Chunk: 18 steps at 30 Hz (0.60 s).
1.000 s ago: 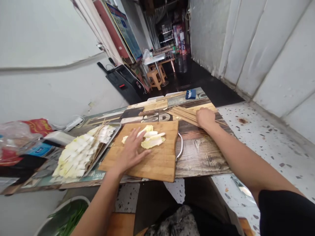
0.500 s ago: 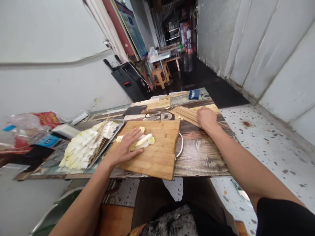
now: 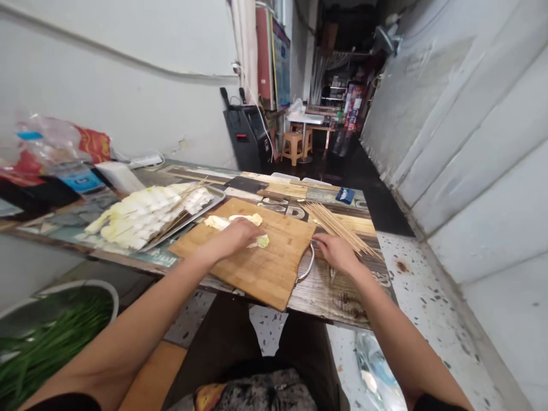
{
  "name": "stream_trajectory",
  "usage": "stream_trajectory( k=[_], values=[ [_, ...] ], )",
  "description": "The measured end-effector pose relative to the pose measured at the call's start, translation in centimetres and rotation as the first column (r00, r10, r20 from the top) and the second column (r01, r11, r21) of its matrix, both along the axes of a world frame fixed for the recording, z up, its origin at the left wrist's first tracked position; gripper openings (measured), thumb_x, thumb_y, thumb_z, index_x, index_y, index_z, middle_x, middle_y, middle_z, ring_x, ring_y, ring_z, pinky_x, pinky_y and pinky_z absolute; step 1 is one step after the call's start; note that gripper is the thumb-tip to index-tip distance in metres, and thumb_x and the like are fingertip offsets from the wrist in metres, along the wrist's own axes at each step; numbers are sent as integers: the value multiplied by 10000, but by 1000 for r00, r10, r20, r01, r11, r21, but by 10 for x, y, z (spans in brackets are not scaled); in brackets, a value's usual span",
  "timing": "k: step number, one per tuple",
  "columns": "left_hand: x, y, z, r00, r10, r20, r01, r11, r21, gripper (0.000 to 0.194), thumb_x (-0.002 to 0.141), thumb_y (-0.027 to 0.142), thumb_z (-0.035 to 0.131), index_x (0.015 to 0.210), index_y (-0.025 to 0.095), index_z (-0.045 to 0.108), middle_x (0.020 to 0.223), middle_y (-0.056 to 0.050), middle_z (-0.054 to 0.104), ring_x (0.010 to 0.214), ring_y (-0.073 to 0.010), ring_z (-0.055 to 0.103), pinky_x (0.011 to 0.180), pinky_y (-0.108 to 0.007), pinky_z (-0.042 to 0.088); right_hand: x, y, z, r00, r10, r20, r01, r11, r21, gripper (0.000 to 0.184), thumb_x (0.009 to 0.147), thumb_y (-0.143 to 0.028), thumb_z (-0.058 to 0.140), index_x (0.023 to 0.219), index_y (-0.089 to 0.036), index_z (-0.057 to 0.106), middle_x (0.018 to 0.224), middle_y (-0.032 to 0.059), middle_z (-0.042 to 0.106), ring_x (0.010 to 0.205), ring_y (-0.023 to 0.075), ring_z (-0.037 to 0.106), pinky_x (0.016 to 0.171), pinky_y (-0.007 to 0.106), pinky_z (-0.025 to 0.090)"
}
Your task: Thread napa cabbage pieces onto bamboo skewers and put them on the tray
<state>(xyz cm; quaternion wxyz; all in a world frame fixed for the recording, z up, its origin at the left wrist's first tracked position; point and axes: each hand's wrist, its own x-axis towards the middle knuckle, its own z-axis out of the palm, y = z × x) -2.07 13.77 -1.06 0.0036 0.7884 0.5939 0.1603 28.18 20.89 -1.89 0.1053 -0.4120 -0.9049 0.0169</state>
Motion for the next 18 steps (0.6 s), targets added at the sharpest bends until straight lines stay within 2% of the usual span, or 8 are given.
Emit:
stream_trajectory(
  k=[2, 4, 6, 10, 15, 18],
  values=[
    [-2, -4, 1, 999, -39, -10, 39, 999, -15, 212, 804, 137, 564, 913, 238, 715, 861, -52, 708, 902, -216, 622, 898, -337, 395, -4, -12, -1, 995, 66, 80, -65, 998, -23, 248, 948, -234, 448, 1044, -186, 672, 952, 43, 700, 885, 161, 629, 783, 285, 455],
    [1, -13, 1, 999, -47, -28, 47, 999, -7, 259, 831, 118, 524, 990, 221, 700, 939, -78, 698, 968, -235, 600, 915, -368, 385, -10, -19, 0, 989, 63, 134, -64, 998, -3, 250, 941, -226, 445, 1004, -149, 675, 928, 85, 680, 902, 188, 613, 805, 305, 442],
    [8, -24, 0, 999, -16, -37, 17, 1000, 26, 295, 865, 106, 469, 1057, 195, 675, 994, -111, 679, 1012, -255, 576, 941, -415, 369, -19, -22, 3, 986, 32, 163, -38, 999, 35, 236, 932, -230, 465, 1028, -124, 652, 974, 112, 652, 950, 211, 592, 838, 338, 438],
    [20, -40, -8, 998, 66, 10, -66, 994, 89, 308, 902, 116, 415, 1103, 159, 644, 998, -147, 665, 1028, -275, 564, 936, -464, 382, -51, -17, 9, 980, -14, 197, 3, 998, 58, 212, 936, -312, 527, 1032, -144, 614, 1048, 70, 623, 985, 199, 586, 861, 400, 477],
    [9, -38, -20, 956, 149, 251, -188, 972, 138, 359, 883, 120, 454, 1186, 205, 628, 1009, -104, 696, 1030, -248, 596, 939, -412, 423, -90, 1, 4, 964, -98, 248, 99, 995, 10, 266, 916, -350, 580, 1069, -134, 612, 1065, 75, 630, 924, 183, 620, 805, 382, 527],
    [1, -32, -21, 857, 206, 473, -311, 938, 155, 366, 893, 161, 453, 1217, 197, 618, 1141, -100, 681, 1118, -246, 584, 999, -402, 414, -97, 10, 4, 961, -130, 244, 133, 991, 4, 290, 910, -351, 589, 1086, -121, 608, 1073, 91, 628, 922, 186, 622, 804, 379, 529]
  ],
)
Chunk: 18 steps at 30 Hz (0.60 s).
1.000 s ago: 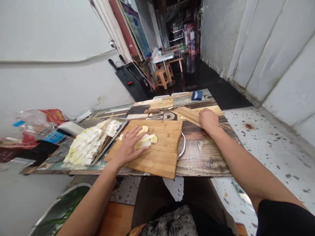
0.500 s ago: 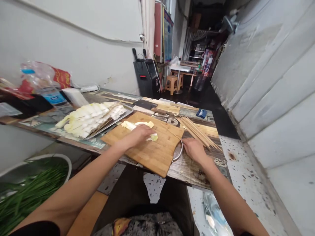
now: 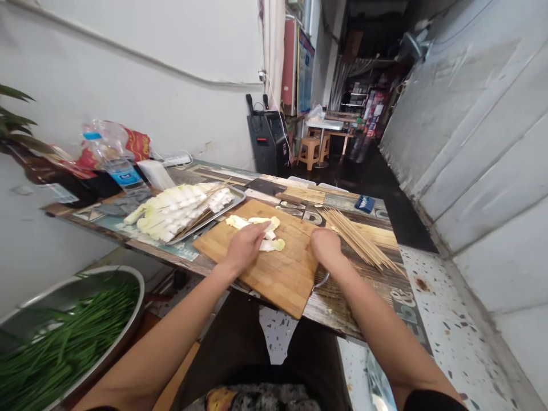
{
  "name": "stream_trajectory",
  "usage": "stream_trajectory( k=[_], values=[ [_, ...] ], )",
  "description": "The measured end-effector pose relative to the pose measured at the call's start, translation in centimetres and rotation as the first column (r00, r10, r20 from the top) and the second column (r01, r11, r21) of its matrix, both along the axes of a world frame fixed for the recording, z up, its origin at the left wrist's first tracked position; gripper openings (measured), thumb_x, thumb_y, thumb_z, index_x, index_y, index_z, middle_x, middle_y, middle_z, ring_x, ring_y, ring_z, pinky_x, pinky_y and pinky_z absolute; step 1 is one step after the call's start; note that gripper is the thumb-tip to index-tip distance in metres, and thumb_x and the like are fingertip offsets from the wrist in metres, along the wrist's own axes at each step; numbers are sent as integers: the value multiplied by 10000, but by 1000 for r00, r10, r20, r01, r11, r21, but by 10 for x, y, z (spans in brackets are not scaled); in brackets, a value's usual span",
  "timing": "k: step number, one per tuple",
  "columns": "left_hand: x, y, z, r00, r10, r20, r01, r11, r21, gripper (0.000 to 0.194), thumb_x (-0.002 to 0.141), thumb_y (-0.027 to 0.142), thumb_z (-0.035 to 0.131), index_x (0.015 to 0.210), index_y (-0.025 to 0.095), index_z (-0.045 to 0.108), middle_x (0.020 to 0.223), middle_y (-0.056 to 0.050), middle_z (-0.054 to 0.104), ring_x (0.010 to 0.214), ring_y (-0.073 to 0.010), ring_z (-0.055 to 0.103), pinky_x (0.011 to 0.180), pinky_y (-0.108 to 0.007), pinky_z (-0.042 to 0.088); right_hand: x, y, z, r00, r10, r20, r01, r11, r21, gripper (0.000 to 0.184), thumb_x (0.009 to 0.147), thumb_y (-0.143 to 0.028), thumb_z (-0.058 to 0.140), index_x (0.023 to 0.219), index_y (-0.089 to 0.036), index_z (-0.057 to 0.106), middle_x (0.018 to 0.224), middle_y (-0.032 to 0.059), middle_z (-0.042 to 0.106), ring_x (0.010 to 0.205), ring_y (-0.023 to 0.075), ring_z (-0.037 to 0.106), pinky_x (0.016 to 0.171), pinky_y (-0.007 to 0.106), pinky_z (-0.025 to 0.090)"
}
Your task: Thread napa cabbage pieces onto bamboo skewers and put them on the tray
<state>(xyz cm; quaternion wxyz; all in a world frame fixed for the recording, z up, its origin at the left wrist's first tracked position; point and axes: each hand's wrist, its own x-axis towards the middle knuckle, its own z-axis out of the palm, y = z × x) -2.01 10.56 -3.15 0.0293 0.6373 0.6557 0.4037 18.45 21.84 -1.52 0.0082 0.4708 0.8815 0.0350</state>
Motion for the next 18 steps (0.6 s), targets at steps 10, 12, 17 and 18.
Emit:
stream_trajectory(
  k=[10, 12, 17, 18],
  values=[
    [48, -45, 30, 123, -28, 992, 176, 984, 6, 288, 705, 335, 782, 929, 180, 691, 893, -35, 705, 738, -98, 650, 689, -214, 525, 50, -73, 23, 926, 104, -362, -102, 994, 25, 288, 933, -227, 375, 1107, -185, 600, 910, 64, 698, 774, 171, 649, 699, 268, 492],
    [57, -56, 31, -58, 35, 998, 196, 980, -23, 241, 684, 293, 806, 860, 185, 684, 833, -10, 684, 699, -73, 629, 638, -175, 515, 61, -104, 21, 835, 206, -510, -181, 979, 98, 333, 967, -265, 345, 1178, -215, 599, 1017, 75, 703, 868, 184, 663, 752, 288, 510],
    [68, -70, 31, -200, 74, 977, 212, 977, -30, 286, 695, 227, 809, 938, 162, 670, 751, -2, 643, 646, -58, 590, 608, -144, 506, 62, -156, 19, 647, 342, -682, -282, 938, 202, 397, 944, -110, 387, 1278, -243, 555, 948, 49, 705, 820, 155, 676, 676, 267, 548],
    [68, -72, 32, -233, 73, 970, 217, 976, -21, 307, 689, 217, 815, 949, 142, 670, 746, -6, 636, 640, -56, 582, 606, -140, 503, 59, -160, 20, 625, 343, -702, -271, 938, 217, 386, 932, -84, 396, 1250, -213, 572, 1007, 71, 695, 882, 157, 673, 719, 267, 554]
  ],
)
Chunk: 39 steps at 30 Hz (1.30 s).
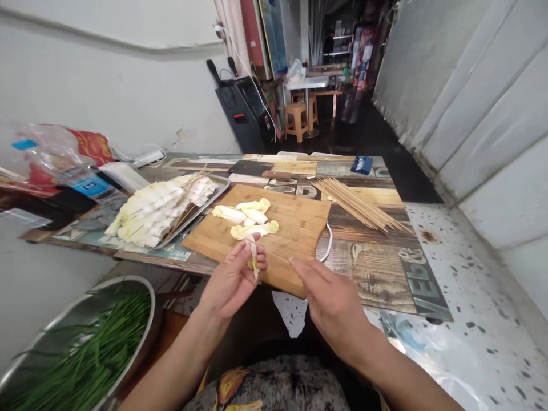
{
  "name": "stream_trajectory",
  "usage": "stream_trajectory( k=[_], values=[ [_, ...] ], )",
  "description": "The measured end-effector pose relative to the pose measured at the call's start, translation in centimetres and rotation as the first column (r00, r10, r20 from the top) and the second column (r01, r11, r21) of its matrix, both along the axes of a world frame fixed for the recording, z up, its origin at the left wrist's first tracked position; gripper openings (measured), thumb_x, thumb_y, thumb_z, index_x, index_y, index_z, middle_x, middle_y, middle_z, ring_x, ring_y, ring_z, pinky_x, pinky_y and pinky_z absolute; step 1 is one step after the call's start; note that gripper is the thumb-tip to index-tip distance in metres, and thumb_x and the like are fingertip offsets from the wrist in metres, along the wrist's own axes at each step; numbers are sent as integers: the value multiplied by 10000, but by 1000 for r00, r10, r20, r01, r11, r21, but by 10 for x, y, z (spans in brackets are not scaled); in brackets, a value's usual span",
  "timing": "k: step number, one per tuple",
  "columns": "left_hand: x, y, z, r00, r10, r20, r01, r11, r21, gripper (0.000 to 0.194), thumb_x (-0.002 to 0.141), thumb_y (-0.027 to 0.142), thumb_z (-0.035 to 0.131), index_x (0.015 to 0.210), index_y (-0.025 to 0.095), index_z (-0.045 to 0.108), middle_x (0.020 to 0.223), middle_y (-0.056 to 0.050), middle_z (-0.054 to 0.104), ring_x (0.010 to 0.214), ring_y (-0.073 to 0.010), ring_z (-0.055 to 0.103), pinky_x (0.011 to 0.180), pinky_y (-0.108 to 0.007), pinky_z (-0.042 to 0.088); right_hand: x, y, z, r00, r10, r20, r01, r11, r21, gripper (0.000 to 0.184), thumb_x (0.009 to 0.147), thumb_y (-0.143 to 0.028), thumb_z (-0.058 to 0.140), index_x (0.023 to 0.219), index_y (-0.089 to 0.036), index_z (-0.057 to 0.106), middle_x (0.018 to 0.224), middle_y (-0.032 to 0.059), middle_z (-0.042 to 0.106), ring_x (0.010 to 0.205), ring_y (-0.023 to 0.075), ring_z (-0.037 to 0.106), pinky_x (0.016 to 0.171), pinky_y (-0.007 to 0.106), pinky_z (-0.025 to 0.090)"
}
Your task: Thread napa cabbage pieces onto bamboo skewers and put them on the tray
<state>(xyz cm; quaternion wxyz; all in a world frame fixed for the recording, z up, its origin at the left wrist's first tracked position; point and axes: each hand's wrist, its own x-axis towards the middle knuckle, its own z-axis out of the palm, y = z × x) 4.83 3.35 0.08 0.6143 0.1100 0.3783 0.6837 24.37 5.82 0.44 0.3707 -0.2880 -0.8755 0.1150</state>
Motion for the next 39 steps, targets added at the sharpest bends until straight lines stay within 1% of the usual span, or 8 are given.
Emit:
stream_trajectory(
  k=[3, 5, 8, 10, 16, 23, 27, 39],
  values=[
    [1, -5, 5, 989, -35, 144, 34, 999, 10, 263, 686, 168, 811, 897, 100, 669, 744, -15, 615, 635, -56, 567, 597, -141, 500, -6, -8, 1, 1000, 12, -3, -12, 1000, 28, 382, 916, -46, 400, 1251, -143, 554, 1139, 126, 646, 1013, 170, 639, 811, 277, 546],
    [2, -9, 8, 970, -51, 239, 48, 999, 17, 194, 713, 117, 776, 870, 97, 665, 749, -17, 602, 639, -57, 561, 597, -144, 502, -6, -11, 1, 997, 32, 66, -36, 998, 47, 434, 917, -37, 385, 1322, -145, 498, 1049, 100, 661, 890, 154, 653, 713, 256, 546],
    [3, -12, 10, 951, -31, 308, 24, 999, 26, 115, 749, 65, 724, 838, 100, 660, 770, -23, 593, 657, -60, 560, 601, -148, 503, -4, -15, -2, 988, 16, 155, -32, 994, 100, 458, 926, -45, 373, 1351, -181, 479, 827, 23, 633, 621, 117, 592, 527, 223, 472],
    [3, -13, 11, 949, 1, 314, -14, 999, 41, 100, 754, 57, 716, 819, 107, 659, 782, -26, 594, 664, -64, 561, 603, -153, 503, -3, -17, -2, 988, -11, 153, -9, 991, 133, 450, 926, -43, 373, 1341, -174, 491, 774, 8, 614, 583, 112, 570, 509, 222, 447],
    [6, -10, 11, 968, 38, 249, -62, 994, 87, 177, 677, 83, 799, 799, 113, 673, 776, -19, 602, 665, -66, 559, 616, -158, 497, -2, -19, 5, 998, -40, 58, 30, 985, 172, 425, 900, -4, 414, 1279, -141, 549, 1033, 77, 663, 829, 145, 644, 645, 243, 501],
    [8, -9, 9, 986, 25, 163, -50, 987, 153, 199, 640, 138, 842, 755, 116, 681, 733, -2, 594, 653, -60, 544, 607, -150, 479, -1, -18, 6, 995, -74, 69, 58, 977, 203, 375, 922, -58, 439, 1261, -157, 565, 890, 34, 653, 673, 139, 610, 541, 255, 440],
    [7, -10, 10, 992, 29, 122, -51, 983, 176, 226, 617, 182, 864, 743, 128, 685, 724, 5, 590, 650, -58, 534, 610, -154, 470, -2, -18, 7, 994, -76, 74, 60, 978, 201, 352, 958, -121, 416, 1280, -178, 545, 877, 28, 640, 664, 136, 597, 551, 256, 420],
    [8, -9, 11, 992, 123, -30, -115, 975, 191, 263, 550, 259, 899, 653, 159, 678, 684, 17, 587, 608, -64, 497, 591, -180, 452, -5, -23, 10, 996, -81, 44, 70, 974, 217, 349, 964, -97, 383, 1269, -174, 532, 814, 15, 634, 607, 126, 549, 526, 267, 396]
  ],
)
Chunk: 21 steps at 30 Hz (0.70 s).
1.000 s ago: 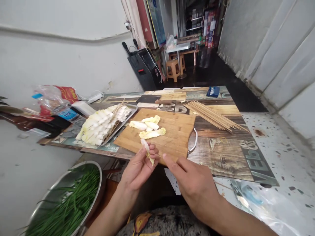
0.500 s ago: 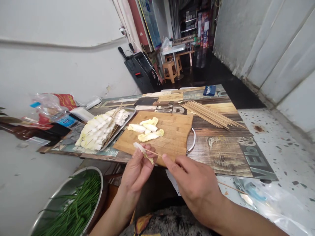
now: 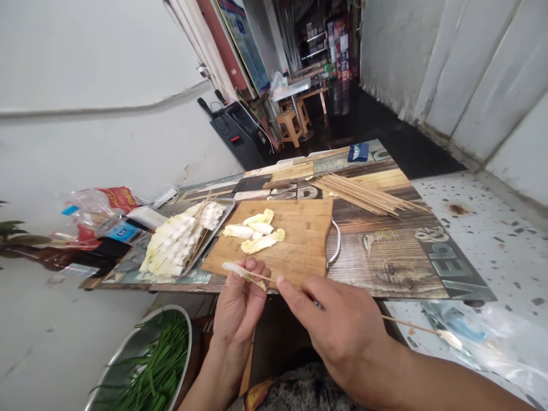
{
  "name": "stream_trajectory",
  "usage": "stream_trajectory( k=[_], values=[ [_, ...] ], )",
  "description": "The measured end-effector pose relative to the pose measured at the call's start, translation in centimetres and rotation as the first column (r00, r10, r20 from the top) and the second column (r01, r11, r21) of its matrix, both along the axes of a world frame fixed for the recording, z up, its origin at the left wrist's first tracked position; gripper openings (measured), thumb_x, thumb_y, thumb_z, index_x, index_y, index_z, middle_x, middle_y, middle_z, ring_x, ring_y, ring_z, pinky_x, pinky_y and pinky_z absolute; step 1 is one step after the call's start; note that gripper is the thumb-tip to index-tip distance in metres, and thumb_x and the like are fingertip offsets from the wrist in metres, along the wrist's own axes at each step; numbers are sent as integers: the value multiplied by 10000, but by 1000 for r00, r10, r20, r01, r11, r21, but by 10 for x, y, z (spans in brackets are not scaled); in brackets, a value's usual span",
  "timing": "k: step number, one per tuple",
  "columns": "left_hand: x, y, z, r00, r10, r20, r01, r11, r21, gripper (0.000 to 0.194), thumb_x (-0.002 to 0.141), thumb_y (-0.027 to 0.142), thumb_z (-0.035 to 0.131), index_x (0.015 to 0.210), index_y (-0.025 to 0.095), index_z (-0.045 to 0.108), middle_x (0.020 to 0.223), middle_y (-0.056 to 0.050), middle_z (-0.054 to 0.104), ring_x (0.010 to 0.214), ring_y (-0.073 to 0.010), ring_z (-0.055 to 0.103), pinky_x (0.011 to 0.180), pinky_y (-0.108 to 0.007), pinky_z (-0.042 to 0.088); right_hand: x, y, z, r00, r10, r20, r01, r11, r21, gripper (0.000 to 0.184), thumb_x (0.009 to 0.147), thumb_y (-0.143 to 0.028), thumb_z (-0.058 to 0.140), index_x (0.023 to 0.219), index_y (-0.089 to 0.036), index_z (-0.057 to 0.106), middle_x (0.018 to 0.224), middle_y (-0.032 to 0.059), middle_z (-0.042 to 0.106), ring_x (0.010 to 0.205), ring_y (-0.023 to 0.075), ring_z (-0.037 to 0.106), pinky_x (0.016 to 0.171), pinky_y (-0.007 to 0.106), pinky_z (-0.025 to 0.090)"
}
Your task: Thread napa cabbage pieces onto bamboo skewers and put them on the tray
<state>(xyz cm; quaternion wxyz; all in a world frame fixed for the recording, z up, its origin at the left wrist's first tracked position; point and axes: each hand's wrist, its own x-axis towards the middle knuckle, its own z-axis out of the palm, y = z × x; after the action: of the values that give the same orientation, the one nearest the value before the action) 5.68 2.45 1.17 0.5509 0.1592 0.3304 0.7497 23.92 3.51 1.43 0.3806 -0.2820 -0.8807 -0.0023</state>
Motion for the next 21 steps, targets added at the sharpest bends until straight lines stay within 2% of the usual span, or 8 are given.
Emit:
stream_trajectory(
  k=[8, 12, 21],
  values=[
    [1, -1, -1, 994, 55, -97, -49, 997, 61, 262, 556, 294, 896, 655, 179, 682, 675, 22, 591, 640, -77, 520, 603, -188, 449, 2, -5, 1, 1000, -14, -10, 14, 1000, 22, 349, 965, -115, 348, 1231, -176, 567, 777, 5, 612, 605, 112, 526, 532, 251, 381],
    [2, -1, -1, 990, 67, -127, -60, 997, 58, 245, 560, 282, 893, 637, 189, 680, 653, 28, 585, 618, -78, 509, 597, -198, 447, 4, -4, -2, 1000, 2, 17, -3, 1000, 14, 378, 966, -130, 336, 1290, -177, 525, 826, 20, 630, 624, 116, 536, 537, 250, 384],
    [3, -1, 0, 991, 59, -124, -51, 996, 68, 240, 562, 296, 893, 652, 200, 691, 651, 31, 583, 626, -75, 511, 599, -193, 440, 6, -7, -1, 1000, 5, 19, -5, 1000, 1, 356, 968, -121, 336, 1259, -165, 536, 827, 26, 644, 636, 126, 557, 578, 258, 408]
  ],
)
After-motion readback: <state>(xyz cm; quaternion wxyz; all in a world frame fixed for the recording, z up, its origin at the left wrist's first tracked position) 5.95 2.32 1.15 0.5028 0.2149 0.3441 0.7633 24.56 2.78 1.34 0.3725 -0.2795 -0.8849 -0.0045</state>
